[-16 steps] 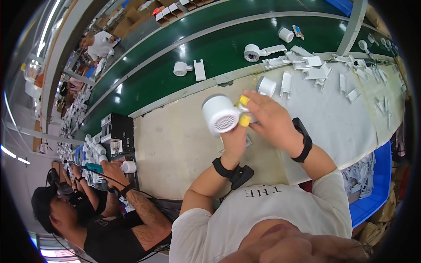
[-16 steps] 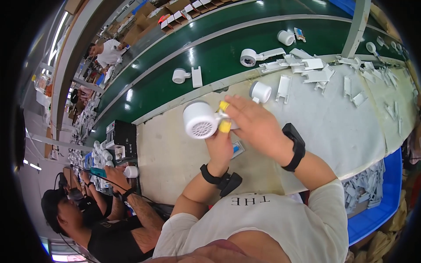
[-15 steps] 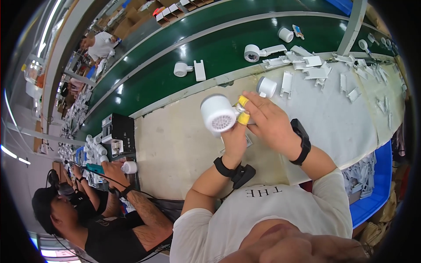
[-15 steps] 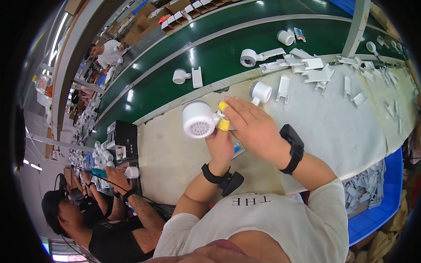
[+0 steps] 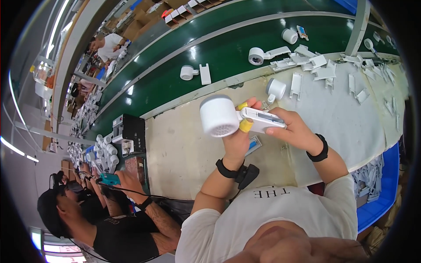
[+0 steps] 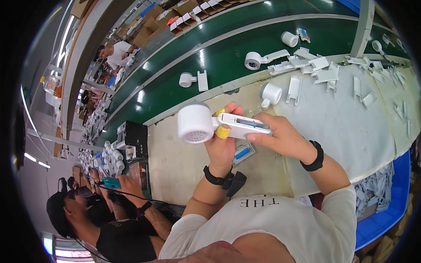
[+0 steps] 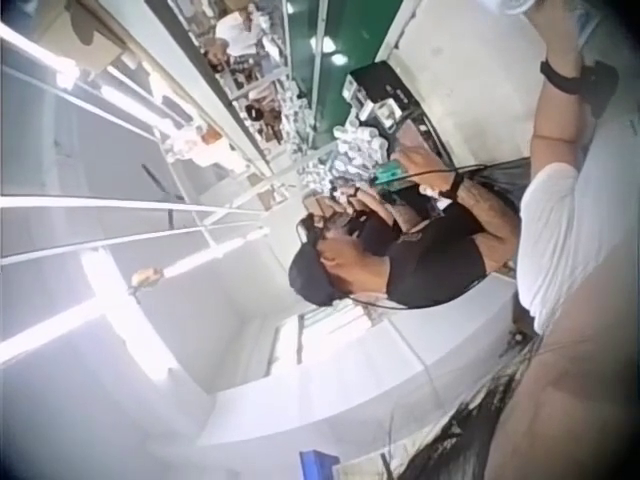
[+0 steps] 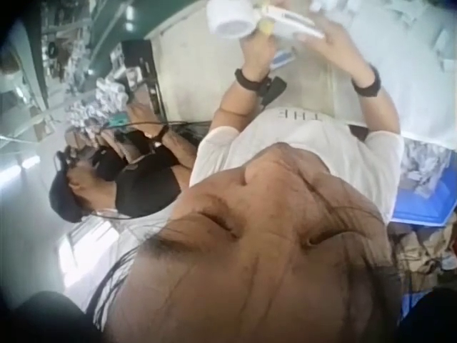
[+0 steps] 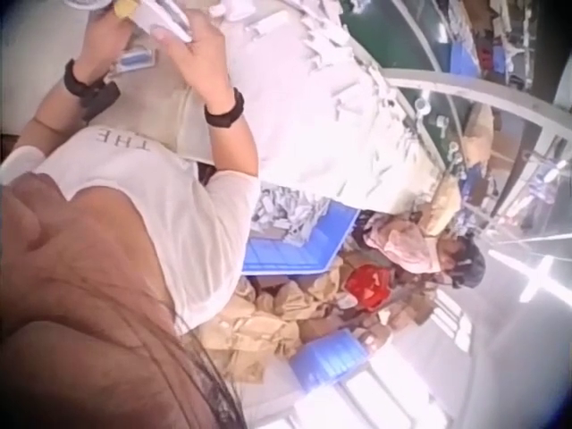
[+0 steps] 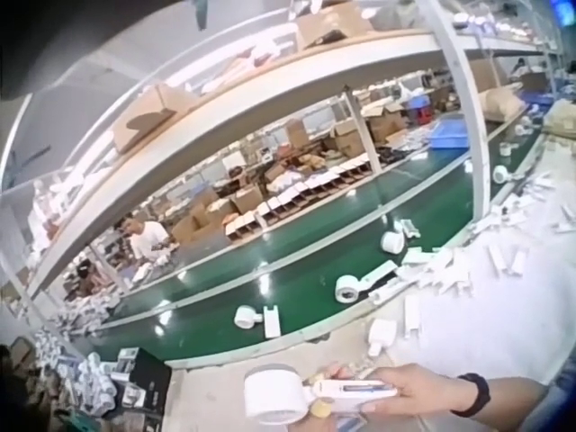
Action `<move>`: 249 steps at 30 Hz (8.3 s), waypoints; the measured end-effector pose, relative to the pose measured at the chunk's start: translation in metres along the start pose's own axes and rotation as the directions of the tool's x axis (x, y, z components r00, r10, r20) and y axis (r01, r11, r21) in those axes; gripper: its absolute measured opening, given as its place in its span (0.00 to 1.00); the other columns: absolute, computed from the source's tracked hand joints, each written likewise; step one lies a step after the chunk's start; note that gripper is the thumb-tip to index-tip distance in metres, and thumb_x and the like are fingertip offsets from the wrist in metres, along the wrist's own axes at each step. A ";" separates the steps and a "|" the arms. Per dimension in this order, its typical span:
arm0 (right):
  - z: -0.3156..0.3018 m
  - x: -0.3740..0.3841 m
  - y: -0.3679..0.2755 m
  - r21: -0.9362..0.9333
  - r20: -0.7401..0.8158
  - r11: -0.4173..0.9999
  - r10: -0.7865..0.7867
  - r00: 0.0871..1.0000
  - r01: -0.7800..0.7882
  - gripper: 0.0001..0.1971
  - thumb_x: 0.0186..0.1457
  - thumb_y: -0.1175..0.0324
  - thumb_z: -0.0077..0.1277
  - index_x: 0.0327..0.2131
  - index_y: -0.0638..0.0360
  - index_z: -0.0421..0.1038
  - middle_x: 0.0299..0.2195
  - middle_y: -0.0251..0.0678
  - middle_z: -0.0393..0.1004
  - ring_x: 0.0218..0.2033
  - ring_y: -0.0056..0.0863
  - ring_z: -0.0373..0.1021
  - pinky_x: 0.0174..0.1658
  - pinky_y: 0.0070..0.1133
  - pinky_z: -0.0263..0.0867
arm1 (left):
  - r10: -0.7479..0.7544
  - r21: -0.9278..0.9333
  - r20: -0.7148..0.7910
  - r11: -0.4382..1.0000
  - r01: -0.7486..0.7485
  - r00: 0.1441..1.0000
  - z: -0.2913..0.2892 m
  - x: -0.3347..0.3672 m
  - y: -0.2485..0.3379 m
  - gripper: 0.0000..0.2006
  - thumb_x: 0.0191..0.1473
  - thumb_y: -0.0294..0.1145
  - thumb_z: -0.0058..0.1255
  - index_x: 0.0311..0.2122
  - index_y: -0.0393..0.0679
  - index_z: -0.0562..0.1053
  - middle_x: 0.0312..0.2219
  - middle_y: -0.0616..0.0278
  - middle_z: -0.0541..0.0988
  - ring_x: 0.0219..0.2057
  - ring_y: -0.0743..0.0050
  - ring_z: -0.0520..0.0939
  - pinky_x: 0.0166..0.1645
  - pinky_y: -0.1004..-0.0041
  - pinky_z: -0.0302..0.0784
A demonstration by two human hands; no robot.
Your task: The person picks up a fan head and a handle, fits them together, and presses the casing closed by hand. After repeating this assembly several times, the person reaches into a blue bin to gather more handles and places them on the workspace.
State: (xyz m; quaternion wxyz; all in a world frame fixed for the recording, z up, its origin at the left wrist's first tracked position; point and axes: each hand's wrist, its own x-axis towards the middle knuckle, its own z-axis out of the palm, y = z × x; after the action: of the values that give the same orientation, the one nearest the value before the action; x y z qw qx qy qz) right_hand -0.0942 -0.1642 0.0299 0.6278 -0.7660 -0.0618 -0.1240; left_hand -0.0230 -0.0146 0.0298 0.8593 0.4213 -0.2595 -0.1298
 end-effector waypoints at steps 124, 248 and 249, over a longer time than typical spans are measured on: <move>-0.055 0.204 0.147 -0.681 0.108 0.732 0.065 0.992 0.027 0.22 0.41 0.74 0.46 0.45 0.51 0.65 0.35 0.40 0.66 0.40 0.40 0.63 0.45 0.28 0.62 | 0.030 0.576 -0.546 0.739 0.349 0.837 -0.333 0.197 0.022 0.12 0.47 0.30 0.37 0.38 0.40 0.67 0.24 0.60 0.72 0.25 0.74 0.73 0.26 0.72 0.73; -0.076 0.039 -0.007 0.195 0.333 0.981 -0.069 0.940 0.003 0.37 0.35 0.76 0.59 0.53 0.52 0.56 0.52 0.38 0.59 0.55 0.36 0.56 0.55 0.30 0.53 | -0.675 0.384 0.222 0.724 0.574 0.703 -0.023 0.031 0.011 0.08 0.46 0.25 0.41 0.34 0.36 0.64 0.23 0.56 0.74 0.18 0.77 0.73 0.22 0.77 0.68; -0.075 0.038 -0.010 0.193 0.336 0.981 -0.067 0.939 0.001 0.37 0.35 0.76 0.59 0.53 0.52 0.56 0.52 0.38 0.59 0.55 0.36 0.56 0.55 0.30 0.53 | -0.674 0.380 0.222 0.725 0.574 0.705 -0.023 0.031 0.010 0.08 0.46 0.25 0.41 0.34 0.36 0.64 0.23 0.56 0.74 0.18 0.77 0.73 0.22 0.77 0.68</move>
State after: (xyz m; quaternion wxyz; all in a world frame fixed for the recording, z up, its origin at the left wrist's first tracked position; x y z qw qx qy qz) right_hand -0.0682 -0.2382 0.0628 0.6754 -0.7113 -0.1944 0.0060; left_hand 0.0153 -0.0066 0.0365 0.6337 0.5731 -0.2616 -0.4489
